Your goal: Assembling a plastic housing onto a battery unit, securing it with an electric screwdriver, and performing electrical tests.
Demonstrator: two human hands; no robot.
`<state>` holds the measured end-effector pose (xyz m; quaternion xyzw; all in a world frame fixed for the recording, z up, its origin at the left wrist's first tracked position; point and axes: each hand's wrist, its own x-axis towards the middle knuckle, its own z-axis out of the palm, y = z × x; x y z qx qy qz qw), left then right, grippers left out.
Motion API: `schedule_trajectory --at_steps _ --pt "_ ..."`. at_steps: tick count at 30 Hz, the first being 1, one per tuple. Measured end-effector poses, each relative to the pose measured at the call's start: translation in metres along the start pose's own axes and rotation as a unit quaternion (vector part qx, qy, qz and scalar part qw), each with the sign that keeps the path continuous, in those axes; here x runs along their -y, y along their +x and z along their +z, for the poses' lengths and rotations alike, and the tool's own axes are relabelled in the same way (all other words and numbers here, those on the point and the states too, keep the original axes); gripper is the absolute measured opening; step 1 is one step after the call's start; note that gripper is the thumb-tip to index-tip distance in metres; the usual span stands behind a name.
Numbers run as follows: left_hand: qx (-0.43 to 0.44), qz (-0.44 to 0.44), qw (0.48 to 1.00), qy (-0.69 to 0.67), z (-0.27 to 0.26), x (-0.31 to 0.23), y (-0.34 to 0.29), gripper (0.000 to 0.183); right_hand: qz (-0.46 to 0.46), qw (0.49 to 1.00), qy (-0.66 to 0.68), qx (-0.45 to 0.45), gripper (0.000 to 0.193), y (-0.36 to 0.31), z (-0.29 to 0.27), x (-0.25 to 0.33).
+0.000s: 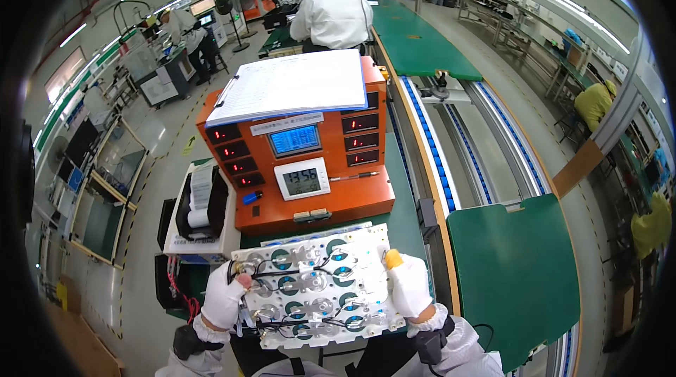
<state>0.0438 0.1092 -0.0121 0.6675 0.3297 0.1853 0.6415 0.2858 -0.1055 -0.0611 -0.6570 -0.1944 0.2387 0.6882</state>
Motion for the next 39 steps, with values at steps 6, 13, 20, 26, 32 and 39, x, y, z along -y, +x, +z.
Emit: schedule_trajectory --at_steps 6,13,20,26,32,39 --pt "-0.017 -0.111 0.990 -0.080 0.006 0.028 -0.016 0.026 0.035 0.999 -0.026 0.001 0.038 0.003 -0.012 -0.023" --pt "-0.011 -0.120 0.990 -0.075 0.015 0.063 -0.009 0.028 0.075 0.997 -0.006 0.032 0.035 0.014 -0.031 -0.061" --pt "0.138 -0.249 0.848 -0.447 -0.086 0.093 -0.004 0.045 0.107 0.992 -0.018 -0.060 0.033 -0.013 -0.056 -0.038" --pt "0.112 -0.103 0.845 -0.512 -0.154 0.166 -0.053 0.088 0.118 0.981 -0.088 -0.123 0.041 -0.076 -0.129 -0.042" --pt "-0.072 -0.192 0.879 -0.431 -0.160 0.196 -0.090 0.074 0.133 0.974 -0.045 -0.176 0.042 -0.127 -0.183 -0.073" --pt "-0.255 -0.048 0.925 -0.277 -0.187 0.193 -0.168 0.034 0.120 0.984 -0.068 -0.113 0.028 -0.144 -0.139 -0.061"
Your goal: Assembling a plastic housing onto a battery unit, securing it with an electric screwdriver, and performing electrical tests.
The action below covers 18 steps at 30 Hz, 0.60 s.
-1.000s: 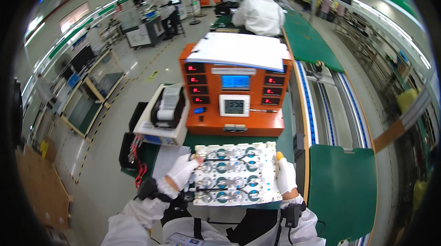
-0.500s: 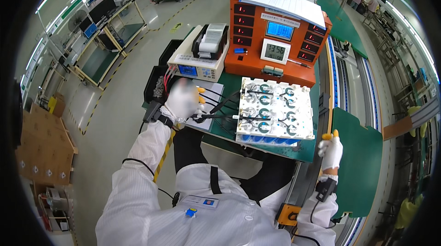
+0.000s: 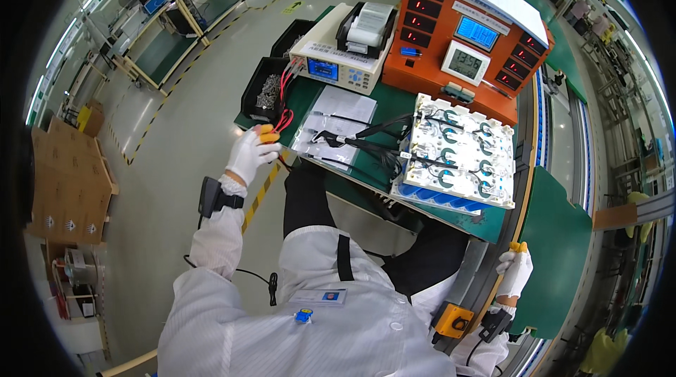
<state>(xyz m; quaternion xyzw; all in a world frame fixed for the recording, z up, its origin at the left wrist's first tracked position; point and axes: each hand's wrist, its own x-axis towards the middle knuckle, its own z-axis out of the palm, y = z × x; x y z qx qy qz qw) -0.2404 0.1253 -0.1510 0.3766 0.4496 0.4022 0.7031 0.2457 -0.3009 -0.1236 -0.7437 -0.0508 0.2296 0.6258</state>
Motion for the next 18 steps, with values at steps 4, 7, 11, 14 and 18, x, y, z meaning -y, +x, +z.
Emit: schedule_trajectory --at_steps 4,7,11,14,18 --pt "-0.121 0.007 0.991 0.064 -0.053 0.039 0.002 0.026 -0.037 0.996 -0.040 0.069 0.025 -0.016 0.043 0.006" --pt "-0.130 -0.018 0.965 0.227 -0.056 0.086 0.019 0.019 -0.063 0.981 -0.111 0.148 0.023 -0.038 0.076 0.003" --pt "-0.166 -0.006 0.910 0.381 -0.104 0.184 0.073 0.034 -0.015 0.950 -0.133 0.281 0.022 -0.075 0.135 0.006" --pt "-0.127 0.008 0.894 0.430 -0.095 0.201 0.099 0.036 0.010 0.920 -0.145 0.364 0.027 -0.093 0.157 0.005" --pt "-0.113 0.069 0.830 0.542 -0.083 0.183 0.092 0.031 0.074 0.903 -0.135 0.402 0.025 -0.103 0.171 0.003"
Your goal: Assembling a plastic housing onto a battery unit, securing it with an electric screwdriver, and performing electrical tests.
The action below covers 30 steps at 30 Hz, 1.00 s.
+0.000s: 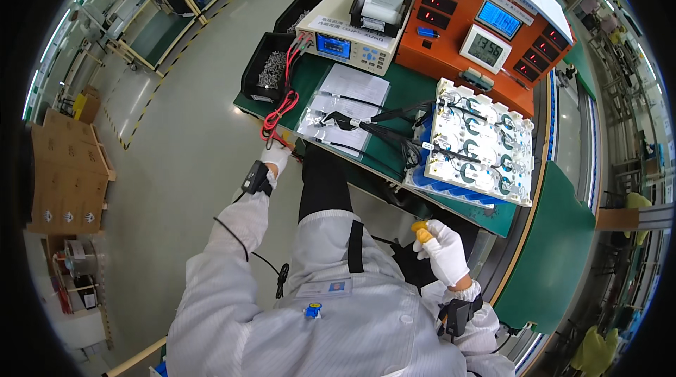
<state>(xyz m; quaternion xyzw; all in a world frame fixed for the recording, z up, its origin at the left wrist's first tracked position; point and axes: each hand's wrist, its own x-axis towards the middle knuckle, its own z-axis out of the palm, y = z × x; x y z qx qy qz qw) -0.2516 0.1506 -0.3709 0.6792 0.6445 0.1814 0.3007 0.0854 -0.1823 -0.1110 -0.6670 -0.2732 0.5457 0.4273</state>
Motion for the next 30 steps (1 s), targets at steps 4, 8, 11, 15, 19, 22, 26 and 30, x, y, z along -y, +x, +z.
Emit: schedule_trajectory --at_steps 4,8,11,15,19,22,26,30 --pt "-0.011 -0.118 0.881 -0.459 -0.067 -0.055 -0.059 0.019 0.020 0.999 -0.015 0.027 0.026 0.015 0.020 -0.004" --pt "0.012 -0.131 0.835 -0.534 -0.151 -0.110 -0.109 0.021 -0.100 0.980 -0.159 0.072 0.044 0.045 0.054 -0.014" --pt "0.120 -0.166 0.597 -0.776 -0.186 -0.153 -0.138 0.023 -0.204 0.933 -0.282 0.095 0.069 0.055 0.098 0.024" --pt "0.129 -0.186 0.561 -0.796 -0.177 -0.185 -0.154 0.021 -0.369 0.882 -0.277 0.094 0.085 0.084 0.145 0.016" --pt "0.237 -0.088 0.533 -0.807 -0.164 -0.189 -0.159 0.025 -0.257 0.887 -0.286 0.257 0.025 0.092 0.134 -0.018" --pt "0.260 -0.059 0.511 -0.817 -0.154 -0.180 -0.161 0.027 -0.140 0.945 -0.162 0.249 0.017 0.078 0.114 -0.032" --pt "0.261 -0.123 0.506 -0.813 -0.127 -0.170 -0.175 0.043 -0.045 0.976 0.043 0.208 0.020 0.062 0.085 -0.023" --pt "0.420 -0.056 0.462 -0.779 -0.082 -0.130 -0.190 0.063 -0.103 0.974 0.044 0.195 0.016 0.036 0.077 0.029"
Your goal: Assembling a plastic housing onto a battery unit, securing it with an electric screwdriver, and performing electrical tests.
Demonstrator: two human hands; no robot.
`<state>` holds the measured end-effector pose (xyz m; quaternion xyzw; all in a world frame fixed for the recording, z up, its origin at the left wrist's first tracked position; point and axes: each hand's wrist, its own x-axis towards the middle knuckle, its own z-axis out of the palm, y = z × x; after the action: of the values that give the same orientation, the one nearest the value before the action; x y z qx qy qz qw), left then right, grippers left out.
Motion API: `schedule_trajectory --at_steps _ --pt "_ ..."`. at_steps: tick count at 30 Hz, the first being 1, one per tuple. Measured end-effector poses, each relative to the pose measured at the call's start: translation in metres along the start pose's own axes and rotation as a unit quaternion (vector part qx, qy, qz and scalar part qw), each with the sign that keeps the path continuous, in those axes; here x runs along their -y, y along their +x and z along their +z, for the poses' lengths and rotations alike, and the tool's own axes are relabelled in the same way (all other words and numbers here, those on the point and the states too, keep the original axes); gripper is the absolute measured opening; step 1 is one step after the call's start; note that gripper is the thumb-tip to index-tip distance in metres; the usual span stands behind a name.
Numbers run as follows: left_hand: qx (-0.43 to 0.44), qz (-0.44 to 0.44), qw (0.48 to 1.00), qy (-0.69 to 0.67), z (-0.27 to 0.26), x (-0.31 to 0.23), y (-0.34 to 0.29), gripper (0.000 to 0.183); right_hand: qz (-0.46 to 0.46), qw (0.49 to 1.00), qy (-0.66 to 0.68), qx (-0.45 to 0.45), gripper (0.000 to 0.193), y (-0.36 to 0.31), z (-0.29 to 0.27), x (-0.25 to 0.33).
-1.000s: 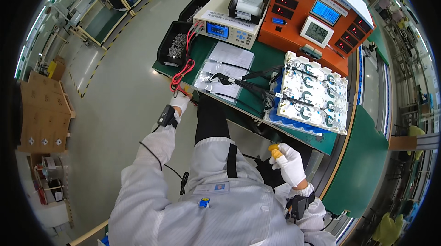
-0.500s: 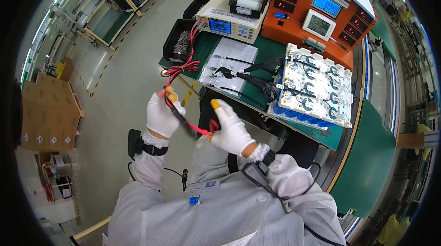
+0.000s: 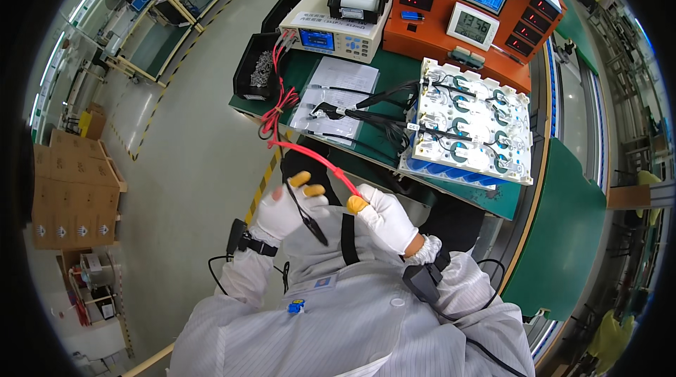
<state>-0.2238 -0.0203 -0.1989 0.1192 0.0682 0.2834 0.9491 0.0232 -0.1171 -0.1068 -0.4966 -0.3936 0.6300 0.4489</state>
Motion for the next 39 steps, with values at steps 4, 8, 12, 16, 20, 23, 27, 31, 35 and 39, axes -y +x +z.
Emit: schedule_trajectory --at_steps 4,8,12,16,20,23,27,31,35,39 --pt "0.019 -0.076 0.987 0.139 -0.015 0.021 -0.005 0.071 0.000 0.994 -0.103 0.042 0.016 -0.001 0.008 0.034" --pt "-0.020 -0.032 0.999 0.002 0.003 0.017 0.004 0.060 0.030 0.984 -0.168 0.058 0.019 -0.001 0.013 0.044" --pt "-0.058 0.098 0.993 0.019 0.042 -0.017 0.013 0.047 0.093 0.970 -0.226 0.017 0.019 0.001 0.010 0.037" --pt "-0.068 0.146 0.980 0.114 0.045 -0.050 0.019 0.035 0.016 0.954 -0.293 0.065 0.018 -0.007 -0.001 0.029" --pt "-0.203 0.167 0.838 0.478 0.047 -0.069 0.041 0.029 -0.001 0.958 -0.282 0.041 0.016 -0.013 -0.011 0.047" --pt "-0.247 0.157 0.592 0.751 0.024 -0.075 0.063 0.026 -0.059 0.976 -0.190 -0.085 0.016 -0.011 -0.008 0.081" --pt "-0.241 0.093 0.341 0.904 0.010 -0.073 0.085 0.024 -0.190 0.965 -0.068 -0.165 0.031 0.006 -0.020 0.116" --pt "-0.235 0.110 0.293 0.920 0.013 -0.067 0.097 0.019 -0.329 0.909 -0.063 -0.246 0.043 0.026 -0.031 0.140" --pt "-0.245 0.083 0.290 0.921 0.023 -0.066 0.099 0.023 -0.361 0.886 -0.060 -0.285 0.048 0.034 -0.041 0.145" --pt "-0.248 0.088 0.299 0.917 0.013 -0.066 0.091 0.021 -0.365 0.885 -0.057 -0.284 0.051 0.036 -0.047 0.141"
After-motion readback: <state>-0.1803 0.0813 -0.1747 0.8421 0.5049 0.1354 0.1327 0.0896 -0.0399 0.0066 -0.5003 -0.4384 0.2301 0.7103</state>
